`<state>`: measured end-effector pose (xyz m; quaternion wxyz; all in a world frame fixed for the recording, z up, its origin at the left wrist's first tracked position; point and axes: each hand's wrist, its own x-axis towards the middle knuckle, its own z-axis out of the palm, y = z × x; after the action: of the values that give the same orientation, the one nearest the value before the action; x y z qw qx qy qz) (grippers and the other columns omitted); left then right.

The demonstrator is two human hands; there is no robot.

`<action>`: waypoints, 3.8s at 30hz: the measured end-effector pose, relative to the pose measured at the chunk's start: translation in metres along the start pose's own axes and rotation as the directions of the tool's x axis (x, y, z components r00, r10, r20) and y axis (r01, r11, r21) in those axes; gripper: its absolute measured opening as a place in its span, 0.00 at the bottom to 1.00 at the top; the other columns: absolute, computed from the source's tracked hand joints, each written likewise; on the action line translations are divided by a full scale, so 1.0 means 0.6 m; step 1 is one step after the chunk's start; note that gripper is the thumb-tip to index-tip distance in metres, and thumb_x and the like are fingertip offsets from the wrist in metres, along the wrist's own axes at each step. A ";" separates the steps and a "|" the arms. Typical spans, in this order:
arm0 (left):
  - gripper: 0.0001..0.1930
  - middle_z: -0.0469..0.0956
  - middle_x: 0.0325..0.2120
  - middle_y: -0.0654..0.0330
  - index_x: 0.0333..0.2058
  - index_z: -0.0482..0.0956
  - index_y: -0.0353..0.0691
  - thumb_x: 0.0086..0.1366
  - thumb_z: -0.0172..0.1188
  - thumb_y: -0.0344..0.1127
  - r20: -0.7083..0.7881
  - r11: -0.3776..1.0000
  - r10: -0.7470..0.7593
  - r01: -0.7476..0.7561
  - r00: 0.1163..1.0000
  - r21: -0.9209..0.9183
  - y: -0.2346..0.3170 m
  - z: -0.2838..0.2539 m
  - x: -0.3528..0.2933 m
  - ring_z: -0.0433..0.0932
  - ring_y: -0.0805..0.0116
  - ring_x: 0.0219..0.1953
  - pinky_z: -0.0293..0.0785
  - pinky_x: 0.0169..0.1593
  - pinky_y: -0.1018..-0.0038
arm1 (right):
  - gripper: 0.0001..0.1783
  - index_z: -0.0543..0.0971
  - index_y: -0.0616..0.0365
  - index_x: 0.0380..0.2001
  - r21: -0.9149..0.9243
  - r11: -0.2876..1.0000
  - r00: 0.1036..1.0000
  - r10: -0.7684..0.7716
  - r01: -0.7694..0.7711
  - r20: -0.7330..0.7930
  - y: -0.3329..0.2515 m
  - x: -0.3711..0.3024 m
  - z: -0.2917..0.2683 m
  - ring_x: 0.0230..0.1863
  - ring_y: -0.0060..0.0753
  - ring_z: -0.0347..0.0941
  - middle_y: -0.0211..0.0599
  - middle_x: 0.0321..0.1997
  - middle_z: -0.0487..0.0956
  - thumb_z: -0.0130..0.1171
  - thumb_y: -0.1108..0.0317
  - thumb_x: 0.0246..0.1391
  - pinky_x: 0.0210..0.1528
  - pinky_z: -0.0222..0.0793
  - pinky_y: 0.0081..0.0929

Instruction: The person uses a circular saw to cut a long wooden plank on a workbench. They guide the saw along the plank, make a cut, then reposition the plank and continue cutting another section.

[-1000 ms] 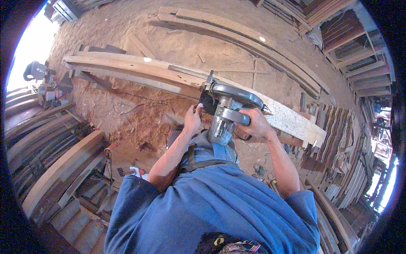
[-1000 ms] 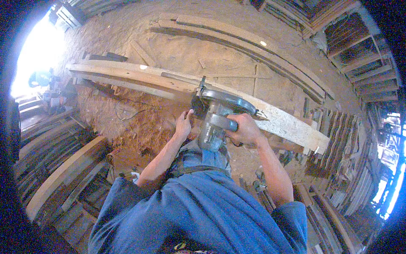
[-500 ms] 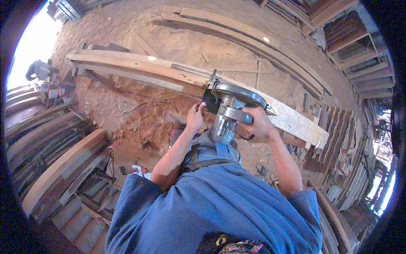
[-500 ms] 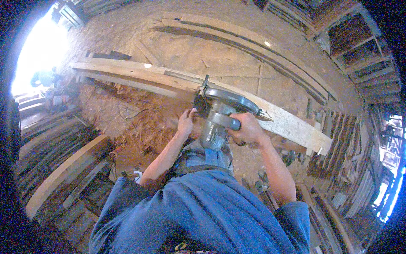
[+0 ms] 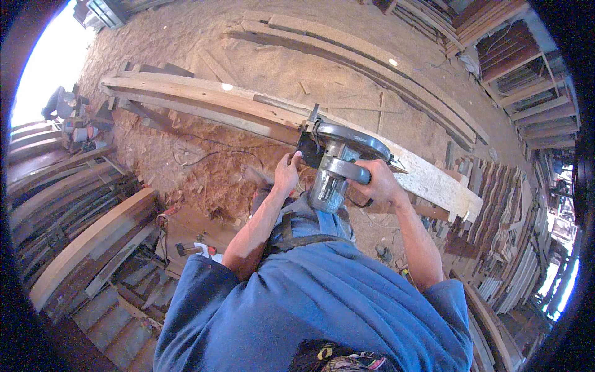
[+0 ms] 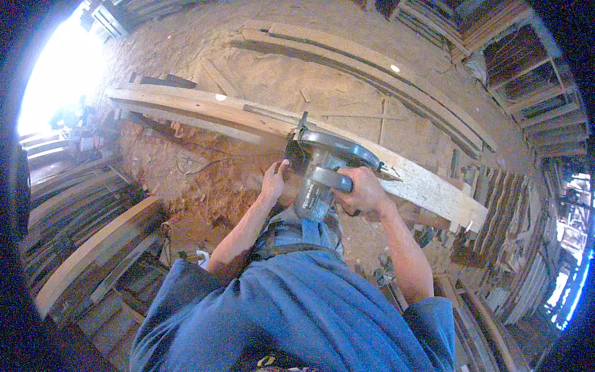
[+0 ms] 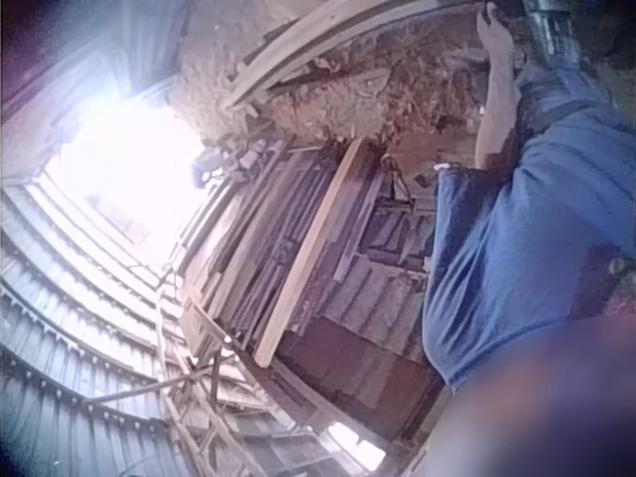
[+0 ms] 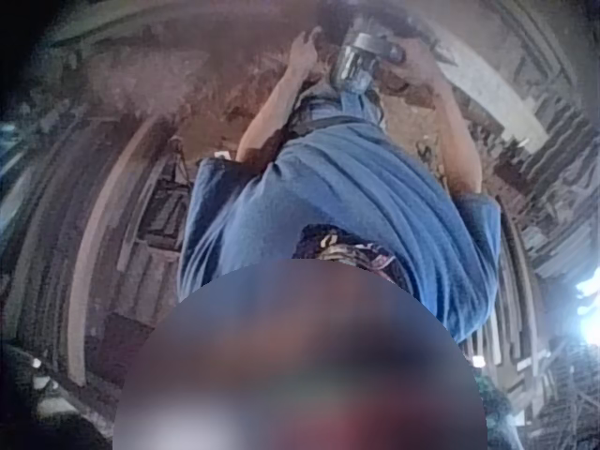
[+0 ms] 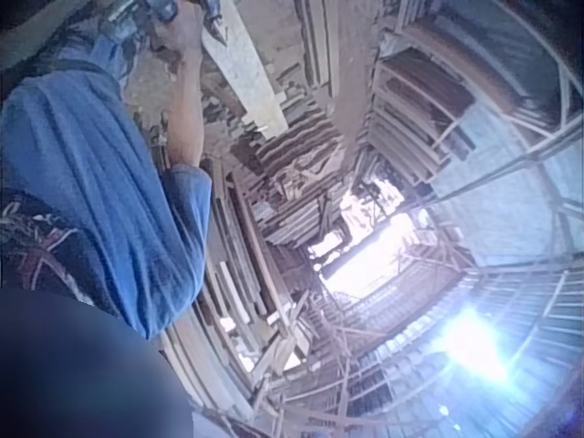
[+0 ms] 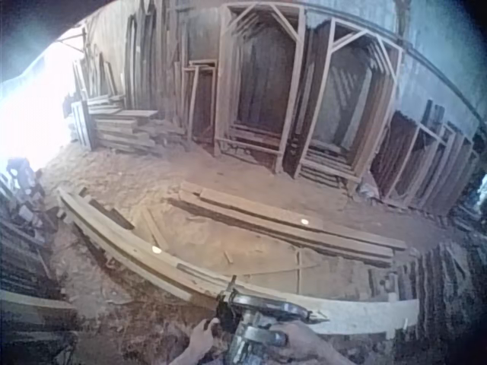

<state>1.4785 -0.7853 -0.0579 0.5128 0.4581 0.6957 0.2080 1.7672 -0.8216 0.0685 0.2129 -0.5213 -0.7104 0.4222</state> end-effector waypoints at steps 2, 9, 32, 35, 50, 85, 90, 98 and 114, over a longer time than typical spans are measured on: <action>0.27 0.85 0.46 0.54 0.52 0.83 0.36 0.76 0.56 0.58 -0.016 0.999 0.015 -0.015 1.000 -0.033 -0.004 0.003 0.000 0.80 0.62 0.51 0.72 0.58 0.66 | 0.11 0.83 0.59 0.34 0.000 1.000 1.000 0.012 -0.012 0.015 0.001 0.000 0.000 0.32 0.54 0.81 0.49 0.28 0.82 0.73 0.65 0.51 0.36 0.74 0.41; 0.28 0.85 0.49 0.54 0.54 0.83 0.38 0.76 0.56 0.59 0.005 0.993 -0.086 0.086 0.996 -0.077 0.003 0.004 -0.005 0.80 0.61 0.53 0.72 0.59 0.66 | 0.11 0.84 0.56 0.33 0.024 0.999 0.999 0.039 -0.039 0.002 0.003 -0.001 0.002 0.34 0.57 0.83 0.49 0.28 0.83 0.70 0.64 0.48 0.38 0.76 0.45; 0.28 0.84 0.35 0.56 0.52 0.82 0.35 0.76 0.56 0.59 -0.066 0.998 0.014 -0.018 0.998 -0.068 -0.009 0.009 -0.004 0.80 0.68 0.34 0.75 0.42 0.69 | 0.10 0.83 0.60 0.34 0.019 1.000 1.000 -0.022 0.022 0.003 0.008 -0.001 0.003 0.32 0.50 0.82 0.47 0.28 0.83 0.73 0.68 0.51 0.37 0.74 0.39; 0.27 0.82 0.31 0.59 0.52 0.83 0.35 0.76 0.56 0.58 -0.070 0.997 0.003 -0.008 0.998 -0.076 -0.005 0.008 -0.006 0.78 0.70 0.32 0.74 0.40 0.70 | 0.10 0.83 0.60 0.34 0.032 0.999 1.000 -0.011 0.011 0.002 0.008 -0.001 0.003 0.32 0.50 0.82 0.47 0.29 0.83 0.73 0.68 0.51 0.37 0.74 0.40; 0.27 0.82 0.28 0.60 0.50 0.83 0.36 0.76 0.56 0.58 -0.068 0.998 -0.002 -0.003 0.998 -0.065 0.000 0.007 -0.007 0.79 0.71 0.31 0.74 0.38 0.70 | 0.10 0.84 0.59 0.36 0.065 0.990 0.991 0.121 -0.125 0.059 -0.005 -0.003 -0.001 0.34 0.50 0.83 0.48 0.31 0.84 0.72 0.68 0.52 0.39 0.75 0.40; 0.28 0.84 0.40 0.60 0.54 0.83 0.35 0.74 0.60 0.58 -0.049 0.992 -0.063 0.057 0.997 -0.110 0.000 0.007 -0.009 0.77 0.71 0.40 0.73 0.46 0.72 | 0.15 0.85 0.58 0.39 -0.017 1.000 1.000 0.010 -0.010 0.022 0.023 0.002 0.008 0.37 0.55 0.84 0.50 0.32 0.85 0.73 0.65 0.48 0.41 0.77 0.44; 0.27 0.85 0.39 0.58 0.52 0.82 0.33 0.76 0.57 0.57 -0.060 0.990 -0.010 0.001 0.998 -0.141 -0.016 0.013 0.002 0.80 0.71 0.37 0.75 0.44 0.72 | 0.16 0.86 0.58 0.40 0.018 0.996 0.995 0.086 -0.087 0.057 0.010 0.000 0.002 0.39 0.57 0.84 0.52 0.34 0.86 0.74 0.65 0.46 0.43 0.78 0.45; 0.28 0.83 0.40 0.63 0.54 0.82 0.36 0.74 0.60 0.58 -0.054 0.988 -0.017 0.008 0.998 -0.153 -0.022 0.011 0.003 0.76 0.72 0.39 0.72 0.46 0.73 | 0.14 0.86 0.58 0.39 0.022 0.999 0.999 0.026 -0.026 0.031 0.000 0.002 -0.001 0.38 0.58 0.84 0.53 0.33 0.85 0.73 0.68 0.47 0.42 0.78 0.45; 0.25 0.82 0.35 0.65 0.53 0.84 0.38 0.75 0.60 0.55 -0.082 0.983 -0.006 -0.009 0.997 -0.183 -0.034 0.017 0.010 0.74 0.74 0.34 0.71 0.40 0.73 | 0.10 0.83 0.60 0.35 0.019 0.999 0.999 -0.034 0.034 0.007 0.012 0.001 0.004 0.31 0.53 0.82 0.50 0.29 0.83 0.72 0.68 0.51 0.37 0.75 0.40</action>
<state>1.4785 -0.7922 -0.0806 0.5234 0.4007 0.6937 0.2902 1.7697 -0.8211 0.0611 0.2223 -0.5055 -0.7160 0.4270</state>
